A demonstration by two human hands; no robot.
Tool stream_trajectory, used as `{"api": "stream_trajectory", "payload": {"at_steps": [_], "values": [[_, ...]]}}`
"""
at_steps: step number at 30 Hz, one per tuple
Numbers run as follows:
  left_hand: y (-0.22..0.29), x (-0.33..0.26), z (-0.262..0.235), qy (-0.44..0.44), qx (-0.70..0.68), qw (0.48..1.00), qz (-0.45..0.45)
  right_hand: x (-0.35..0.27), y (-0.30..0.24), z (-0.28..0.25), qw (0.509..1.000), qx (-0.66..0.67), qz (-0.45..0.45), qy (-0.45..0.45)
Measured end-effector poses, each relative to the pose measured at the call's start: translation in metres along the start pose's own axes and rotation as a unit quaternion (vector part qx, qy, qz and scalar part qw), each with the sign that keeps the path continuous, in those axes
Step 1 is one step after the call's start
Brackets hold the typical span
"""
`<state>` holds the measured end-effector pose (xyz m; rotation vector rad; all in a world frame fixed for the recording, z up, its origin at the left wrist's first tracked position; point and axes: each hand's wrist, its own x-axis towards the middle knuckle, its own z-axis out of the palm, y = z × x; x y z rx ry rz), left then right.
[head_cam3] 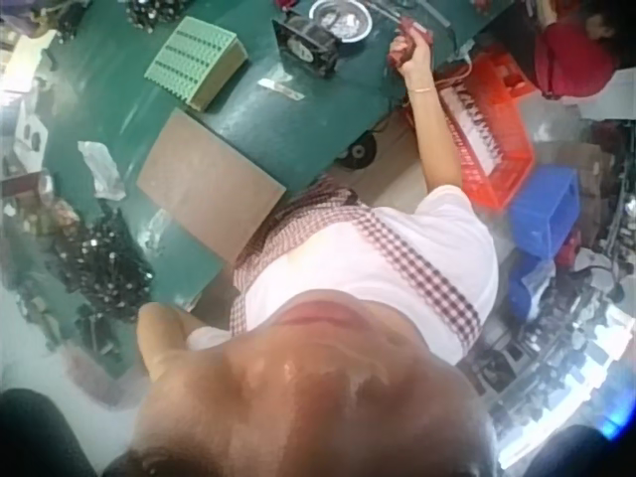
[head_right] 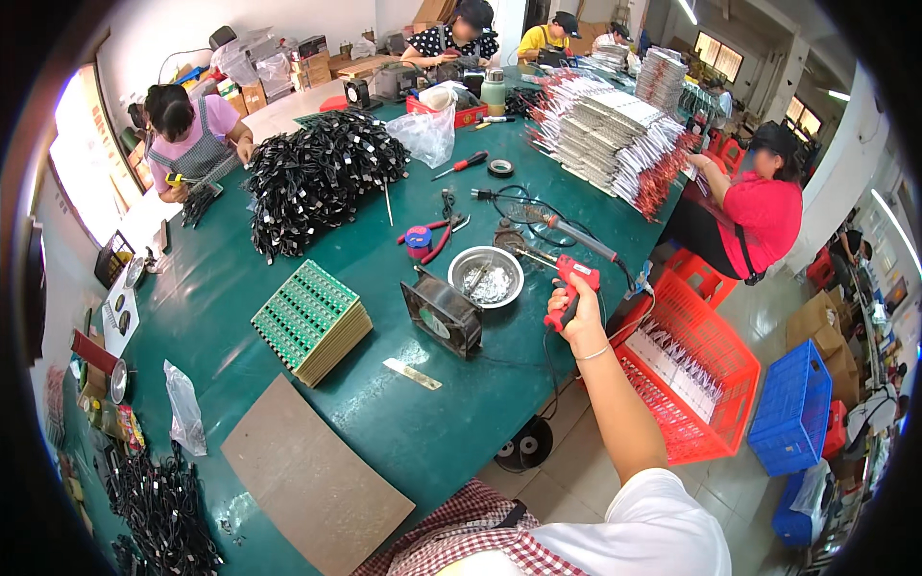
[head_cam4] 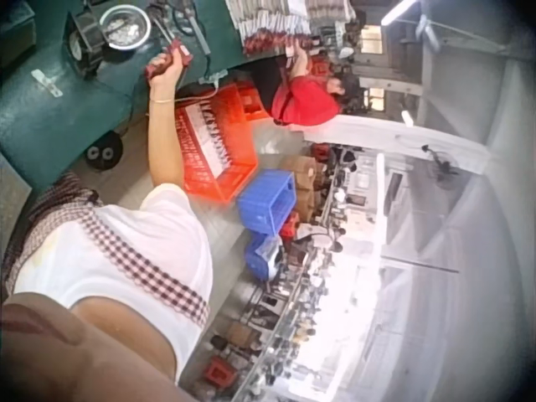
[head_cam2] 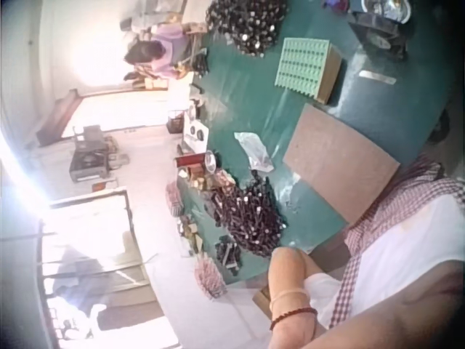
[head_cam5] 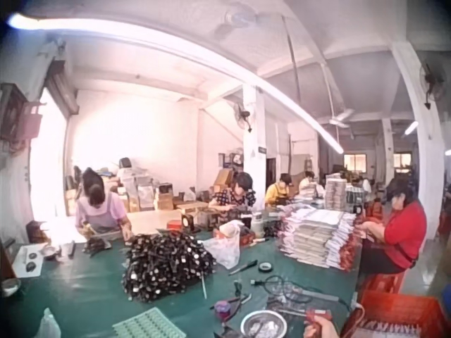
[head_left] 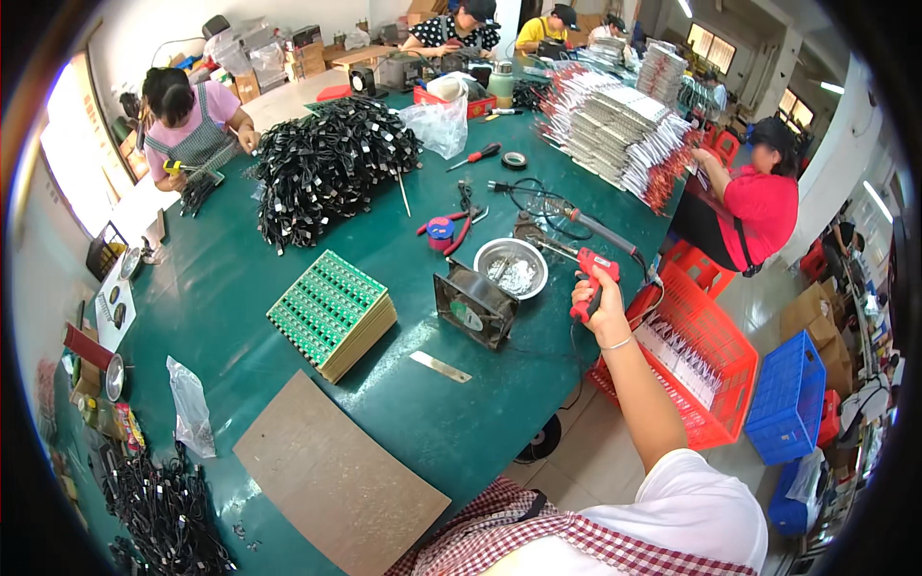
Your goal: The person solders electronic components onto circuit boards connected to cables using a soldering gun. They then set aside the completed board, place a new circuit board on the wooden base, and remove components from a plastic bag.
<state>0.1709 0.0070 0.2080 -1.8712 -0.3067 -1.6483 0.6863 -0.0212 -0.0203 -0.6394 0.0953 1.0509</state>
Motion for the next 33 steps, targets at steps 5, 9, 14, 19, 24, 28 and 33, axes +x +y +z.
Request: {"api": "stream_trajectory", "payload": {"at_steps": [5, 9, 14, 19, 24, 28, 33], "values": [[-0.01, -0.003, 0.025, -0.014, 0.005, 1.0, -0.019, 0.006, -0.006, -0.009, 1.0, 0.018, -0.001, -0.024], [-0.022, -0.013, 0.037, -0.045, 0.031, 0.998, -0.039, 0.011, 0.005, -0.001, 0.999, -0.003, -0.003, -0.046], [-0.033, -0.031, -0.011, -0.147, 0.163, 0.972, -0.081, 0.006, 0.002, -0.001, 0.996, -0.026, -0.02, -0.082], [-0.069, -0.052, -0.062, -0.218, 0.301, 0.922, -0.108, -0.02, -0.02, -0.045, 0.986, 0.087, 0.033, -0.136], [-0.162, -0.138, -0.062, -0.307, 0.128, 0.877, -0.348, -0.092, 0.026, -0.029, 0.985, 0.041, -0.076, -0.151], [-0.164, -0.258, -0.03, -0.598, 0.269, 0.597, -0.462, -0.142, 0.036, -0.01, 0.983, 0.005, -0.117, -0.142], [-0.224, -0.327, -0.009, -0.413, 0.2, 0.721, -0.519, -0.162, 0.038, 0.004, 0.985, 0.046, -0.128, -0.11]]}}
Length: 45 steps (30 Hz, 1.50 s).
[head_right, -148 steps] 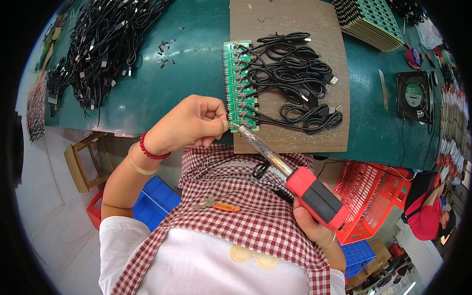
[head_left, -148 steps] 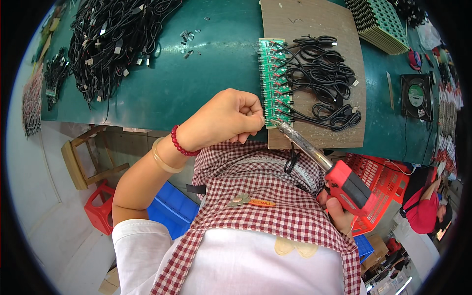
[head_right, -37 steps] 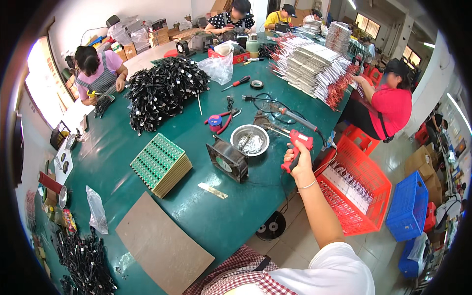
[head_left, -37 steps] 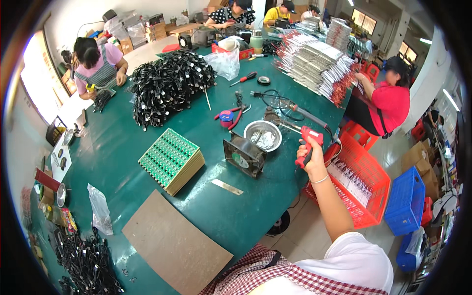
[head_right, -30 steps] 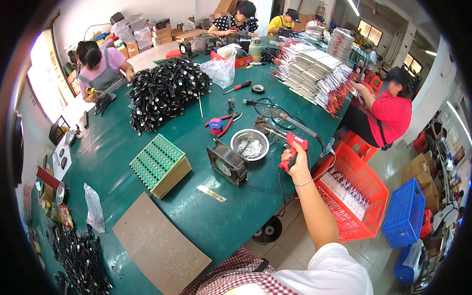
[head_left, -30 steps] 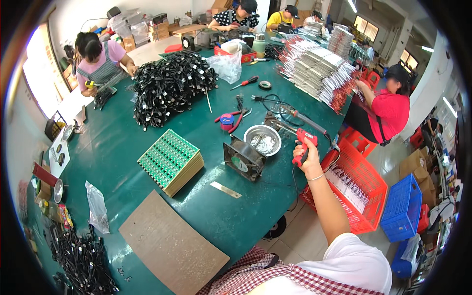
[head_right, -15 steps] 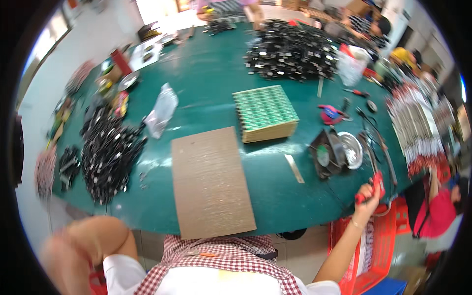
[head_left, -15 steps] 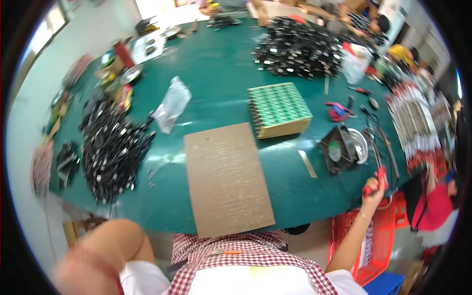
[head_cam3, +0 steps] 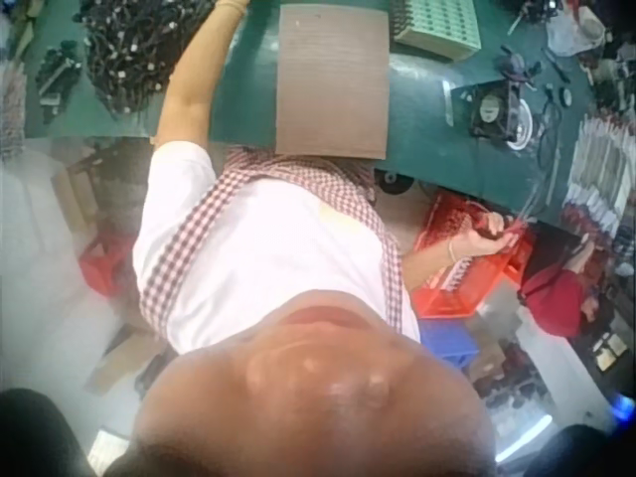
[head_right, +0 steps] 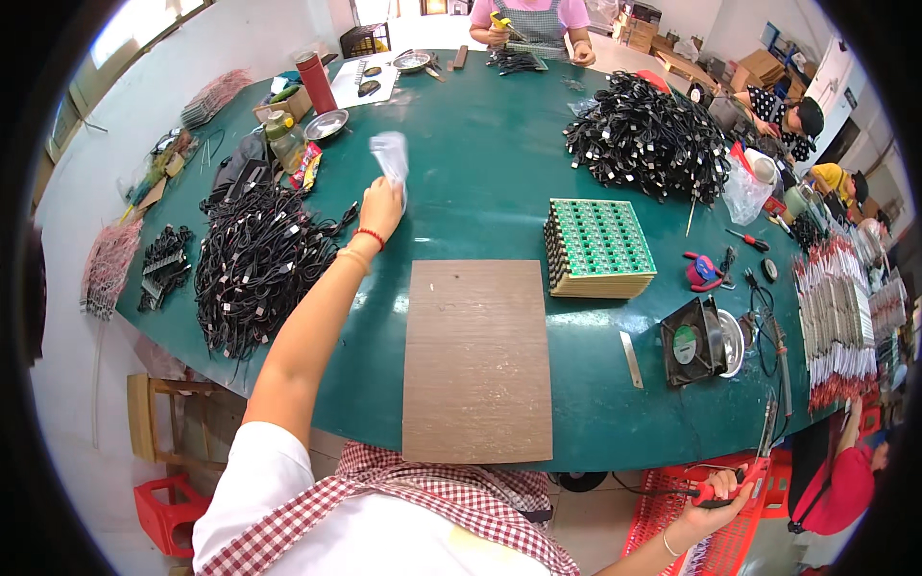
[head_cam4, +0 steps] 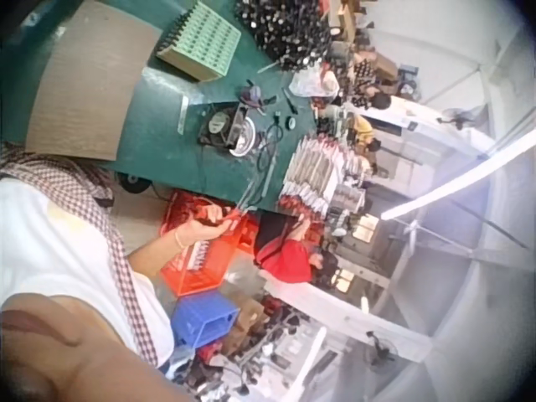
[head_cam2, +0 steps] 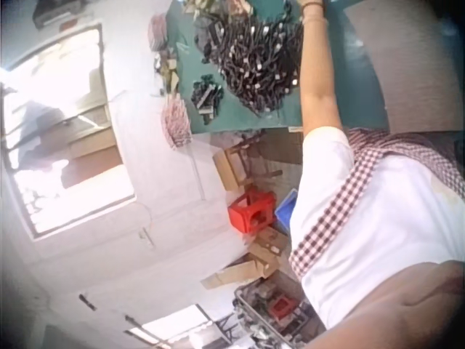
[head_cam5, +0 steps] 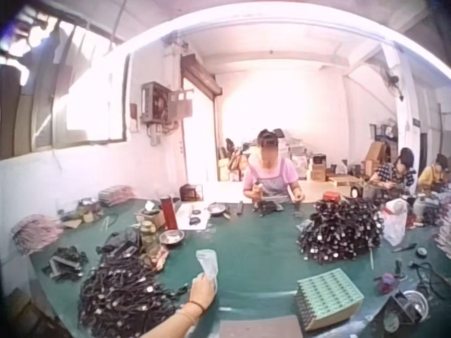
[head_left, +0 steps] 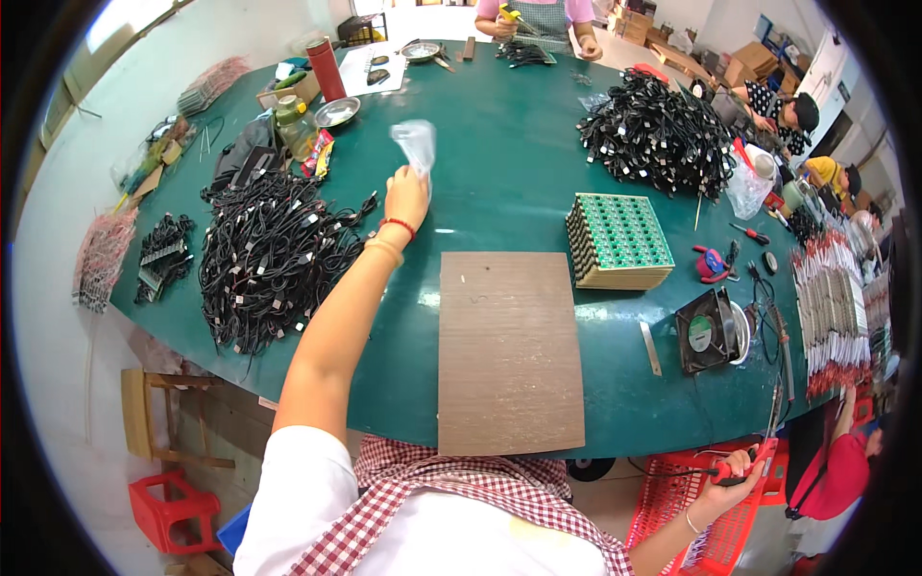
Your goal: The person solders electronic components onto circuit boards connected to cables using a soldering gun. They then set aside the completed board, place a new circuit board on the wooden base, and remove components from a plastic bag.
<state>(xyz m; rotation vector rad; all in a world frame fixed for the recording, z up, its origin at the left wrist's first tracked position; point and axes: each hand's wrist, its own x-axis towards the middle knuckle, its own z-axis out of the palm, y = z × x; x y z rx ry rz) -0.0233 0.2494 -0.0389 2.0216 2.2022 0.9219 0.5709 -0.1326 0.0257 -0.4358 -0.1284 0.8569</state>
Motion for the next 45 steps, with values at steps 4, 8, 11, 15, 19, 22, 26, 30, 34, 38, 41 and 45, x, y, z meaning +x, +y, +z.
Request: {"api": "stream_trajectory", "payload": {"at_steps": [4, 8, 11, 15, 19, 22, 26, 30, 34, 38, 41, 45], "values": [[0.032, 0.036, -0.011, 0.223, -0.059, 0.973, 0.013, -0.012, -0.01, 0.006, 0.999, -0.033, -0.003, -0.024], [-0.01, 0.081, -0.048, 0.41, -0.042, 0.898, -0.152, -0.026, -0.001, 0.024, 0.996, -0.071, 0.005, -0.045], [-0.053, 0.094, -0.067, 0.373, -0.014, 0.873, -0.313, -0.031, 0.005, 0.024, 0.997, -0.073, -0.027, 0.01], [-0.105, 0.102, -0.046, 0.104, 0.029, 0.879, -0.465, -0.037, -0.007, 0.019, 0.995, -0.087, -0.028, -0.047], [-0.16, 0.124, -0.018, 0.16, 0.075, 0.834, -0.522, -0.031, -0.018, 0.01, 0.99, -0.12, -0.034, -0.069], [-0.16, 0.137, -0.013, 0.251, 0.006, 0.791, -0.557, -0.044, 0.007, 0.049, 0.969, -0.219, -0.108, -0.047], [-0.033, 0.101, 0.0, 0.255, -0.047, 0.909, -0.326, -0.042, 0.017, 0.057, 0.985, -0.138, -0.099, 0.027], [0.125, 0.008, 0.014, -0.045, -0.15, 0.972, 0.176, -0.026, 0.036, 0.067, 0.995, -0.085, -0.04, -0.038], [0.243, -0.072, 0.005, -0.089, -0.114, 0.921, 0.363, -0.041, 0.054, 0.075, 0.994, -0.095, -0.035, -0.04], [0.263, -0.081, 0.024, -0.216, -0.024, 0.907, 0.362, -0.056, 0.056, 0.073, 0.995, -0.088, -0.001, -0.054], [0.259, -0.076, 0.033, -0.178, -0.042, 0.902, 0.391, -0.062, 0.044, 0.063, 0.992, -0.113, -0.003, -0.047], [0.254, -0.053, 0.003, -0.218, -0.253, 0.843, 0.422, -0.072, 0.038, 0.065, 0.989, -0.131, -0.068, 0.001]]}}
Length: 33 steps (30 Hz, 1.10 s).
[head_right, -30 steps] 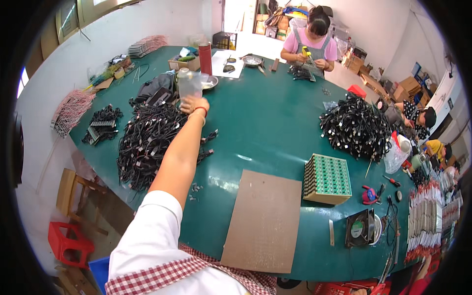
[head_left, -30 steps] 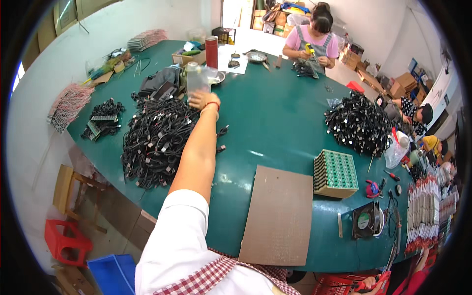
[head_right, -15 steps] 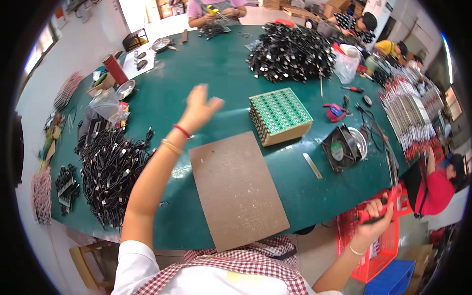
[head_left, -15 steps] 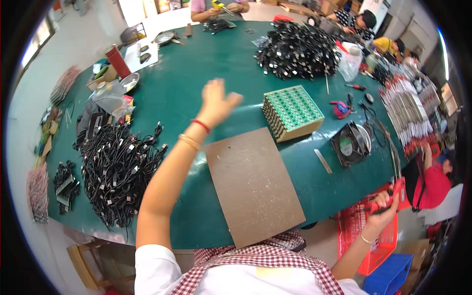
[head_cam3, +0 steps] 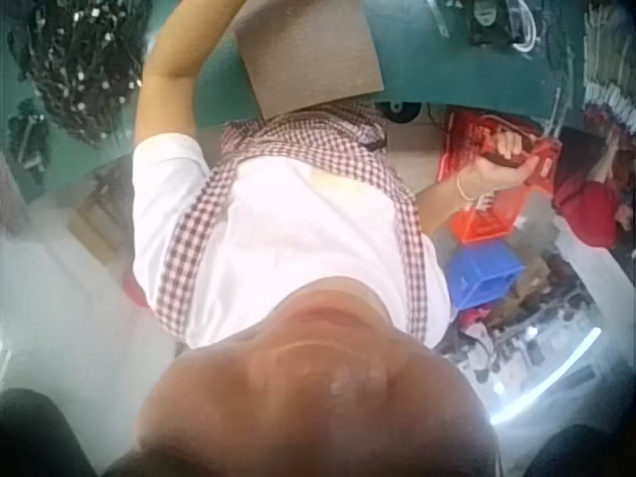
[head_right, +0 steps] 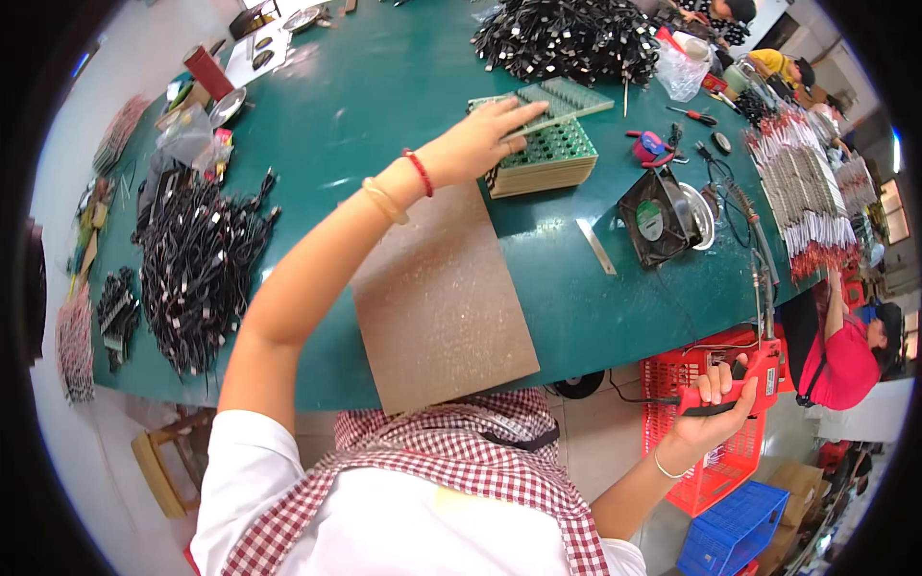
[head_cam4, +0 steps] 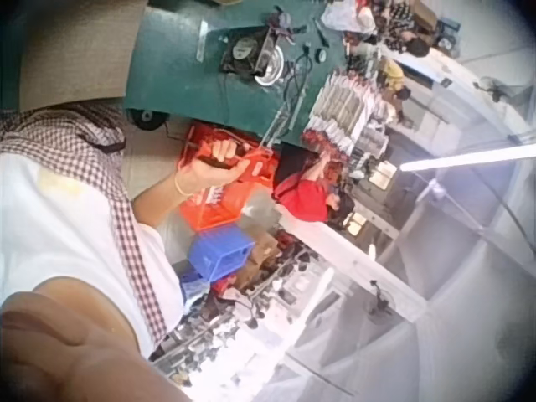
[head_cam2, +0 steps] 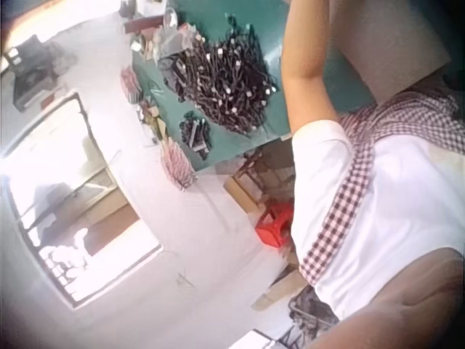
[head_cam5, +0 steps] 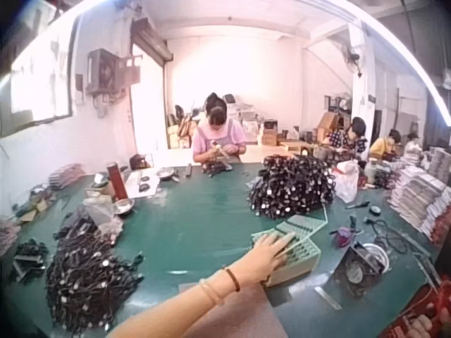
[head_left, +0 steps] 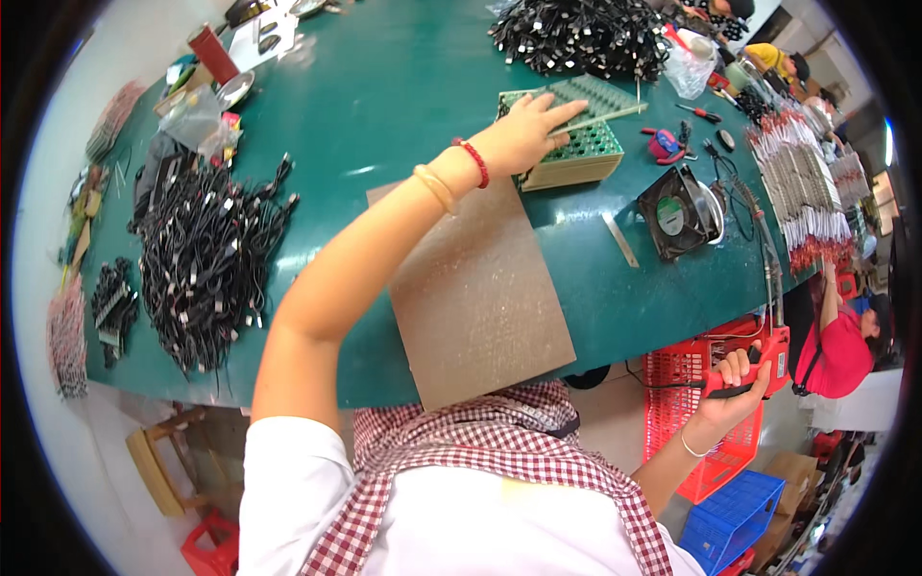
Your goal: The person solders electronic components onto circuit boards connected to cables using a soldering gun. They then set aside the completed board, place a new circuit board on the wooden base, and remove components from a plastic bag.
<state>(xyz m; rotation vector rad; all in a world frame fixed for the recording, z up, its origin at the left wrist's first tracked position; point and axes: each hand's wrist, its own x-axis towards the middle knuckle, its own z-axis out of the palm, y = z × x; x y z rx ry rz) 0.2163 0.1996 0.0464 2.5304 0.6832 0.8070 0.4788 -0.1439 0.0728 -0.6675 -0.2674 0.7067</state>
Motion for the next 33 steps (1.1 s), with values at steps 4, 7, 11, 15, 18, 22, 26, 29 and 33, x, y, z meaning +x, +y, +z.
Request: {"api": "stream_trajectory", "payload": {"at_steps": [4, 7, 11, 15, 18, 22, 26, 29, 33], "values": [[0.081, -0.069, -0.032, 0.054, 0.149, 0.986, 0.049, -0.006, 0.003, 0.009, 0.998, -0.018, -0.017, -0.049], [0.144, -0.149, -0.038, -0.026, 0.136, 0.99, 0.0, -0.019, 0.014, 0.022, 0.996, -0.039, 0.003, -0.08], [0.17, -0.227, -0.021, -0.095, 0.15, 0.984, -0.036, -0.038, 0.048, 0.039, 0.969, -0.014, 0.171, -0.18], [0.174, -0.255, -0.015, -0.158, 0.13, 0.969, -0.138, -0.069, 0.098, 0.066, 0.932, 0.005, 0.305, -0.197], [0.17, -0.266, -0.004, -0.139, 0.1, 0.971, -0.166, -0.081, 0.135, 0.072, 0.905, 0.016, 0.369, -0.21], [0.168, -0.273, 0.009, -0.075, 0.1, 0.977, -0.175, -0.089, 0.164, 0.082, 0.892, -0.017, 0.411, -0.19], [0.167, -0.272, -0.02, -0.036, 0.059, 0.98, -0.184, -0.082, 0.173, 0.078, 0.883, 0.023, 0.424, -0.201], [0.114, -0.283, -0.055, 0.121, 0.149, 0.951, -0.242, -0.082, 0.173, 0.07, 0.885, 0.039, 0.416, -0.205], [0.063, -0.333, -0.083, 0.13, 0.241, 0.879, -0.39, -0.085, 0.176, 0.072, 0.889, 0.025, 0.408, -0.209]]}}
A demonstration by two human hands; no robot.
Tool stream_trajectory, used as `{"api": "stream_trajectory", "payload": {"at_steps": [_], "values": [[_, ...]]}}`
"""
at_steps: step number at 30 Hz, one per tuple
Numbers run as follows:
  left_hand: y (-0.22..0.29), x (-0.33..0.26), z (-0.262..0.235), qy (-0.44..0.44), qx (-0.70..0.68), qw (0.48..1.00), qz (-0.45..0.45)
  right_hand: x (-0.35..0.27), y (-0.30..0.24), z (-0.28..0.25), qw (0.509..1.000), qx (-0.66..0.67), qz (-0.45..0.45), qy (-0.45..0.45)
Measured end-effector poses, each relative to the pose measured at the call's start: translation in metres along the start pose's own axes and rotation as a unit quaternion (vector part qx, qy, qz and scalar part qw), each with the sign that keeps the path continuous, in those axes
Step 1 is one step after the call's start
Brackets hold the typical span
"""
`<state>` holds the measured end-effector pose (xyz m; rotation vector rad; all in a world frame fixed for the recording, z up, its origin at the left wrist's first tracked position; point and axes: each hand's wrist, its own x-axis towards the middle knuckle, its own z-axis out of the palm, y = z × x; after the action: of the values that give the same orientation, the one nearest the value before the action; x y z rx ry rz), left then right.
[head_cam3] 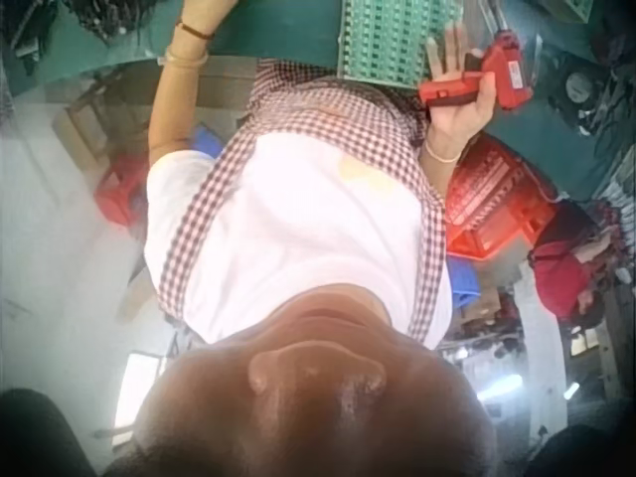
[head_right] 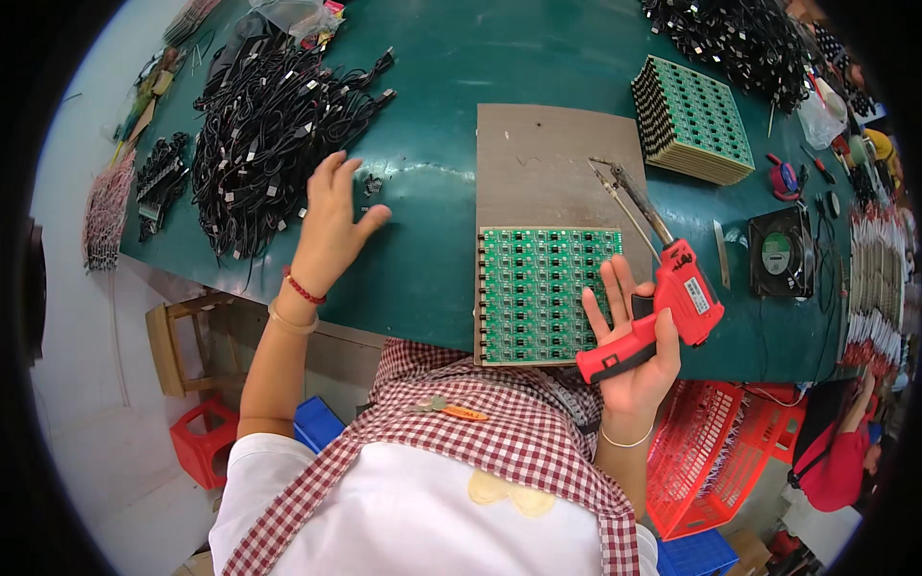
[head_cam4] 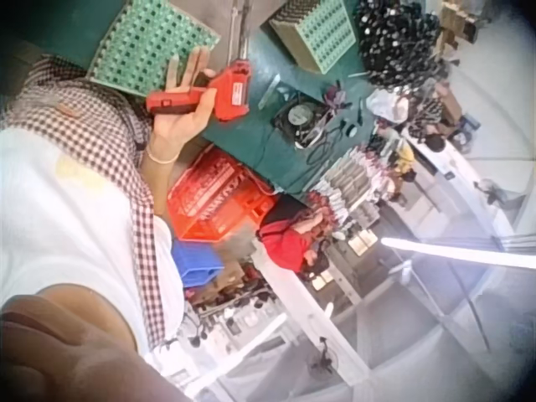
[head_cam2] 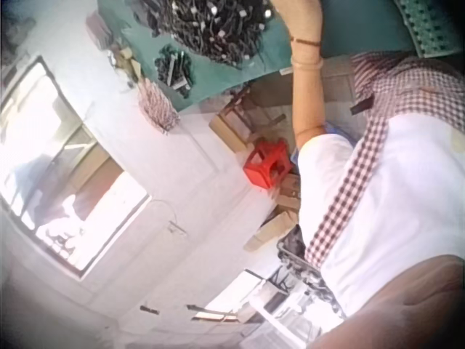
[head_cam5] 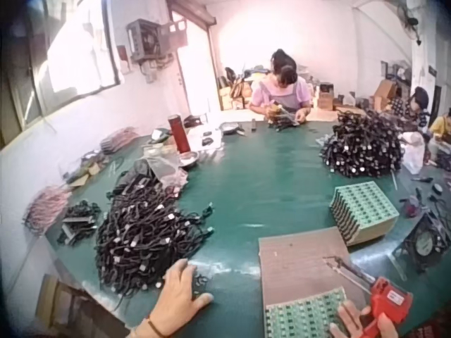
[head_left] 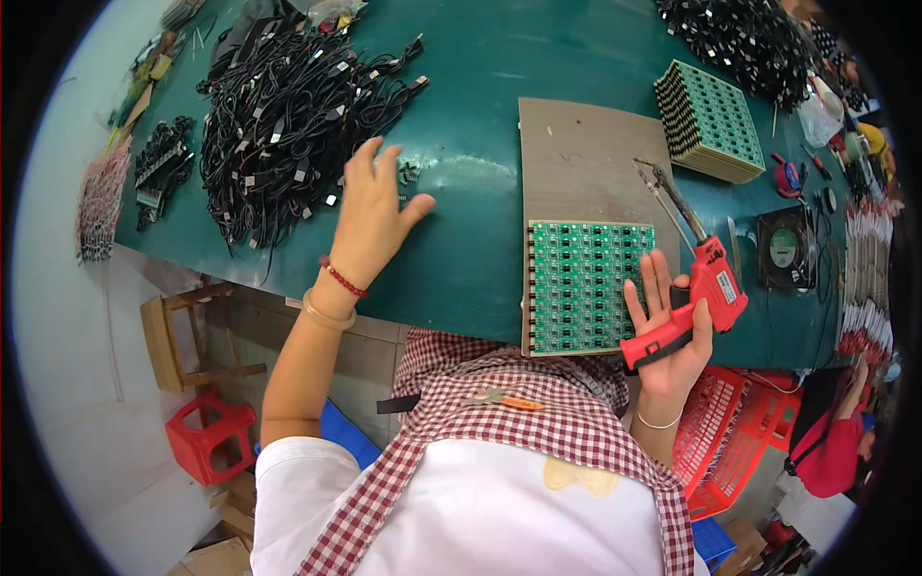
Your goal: The person solders electronic components onto circuit boards connected to cables using a soldering gun. They then set aside the completed board, place a new circuit board on the wooden base, and remove components from a plastic bag.
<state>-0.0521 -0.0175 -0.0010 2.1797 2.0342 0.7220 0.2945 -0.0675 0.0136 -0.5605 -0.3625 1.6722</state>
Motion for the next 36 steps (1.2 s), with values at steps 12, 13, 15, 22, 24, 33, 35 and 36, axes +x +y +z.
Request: {"api": "stream_trajectory", "payload": {"at_steps": [12, 13, 15, 22, 24, 33, 35, 36], "values": [[-0.005, 0.065, 0.072, 0.025, -0.074, 0.989, 0.125, -0.002, 0.0, -0.004, 1.0, -0.01, -0.009, 0.012], [-0.011, 0.07, 0.068, 0.027, -0.071, 0.989, 0.125, -0.002, 0.0, -0.004, 1.0, -0.011, -0.013, 0.018], [-0.023, 0.08, 0.052, -0.089, -0.475, 0.873, -0.067, -0.003, -0.005, -0.006, 1.0, -0.001, -0.019, 0.019], [-0.011, 0.037, 0.032, -0.098, -0.119, 0.97, 0.189, -0.007, -0.034, -0.021, 0.998, 0.011, -0.053, 0.039], [-0.002, 0.028, 0.029, -0.095, -0.117, 0.97, 0.188, -0.015, -0.042, -0.022, 0.995, 0.015, -0.087, 0.056], [-0.015, 0.056, 0.029, -0.06, 0.036, 0.956, 0.283, -0.039, -0.106, -0.053, 0.97, 0.009, -0.197, 0.144], [-0.02, 0.054, 0.032, -0.036, 0.095, 0.952, 0.287, -0.045, -0.108, -0.056, 0.959, 0.016, -0.238, 0.153], [-0.018, 0.055, 0.031, -0.045, 0.085, 0.948, 0.305, -0.05, -0.11, -0.058, 0.955, 0.02, -0.254, 0.154]]}}
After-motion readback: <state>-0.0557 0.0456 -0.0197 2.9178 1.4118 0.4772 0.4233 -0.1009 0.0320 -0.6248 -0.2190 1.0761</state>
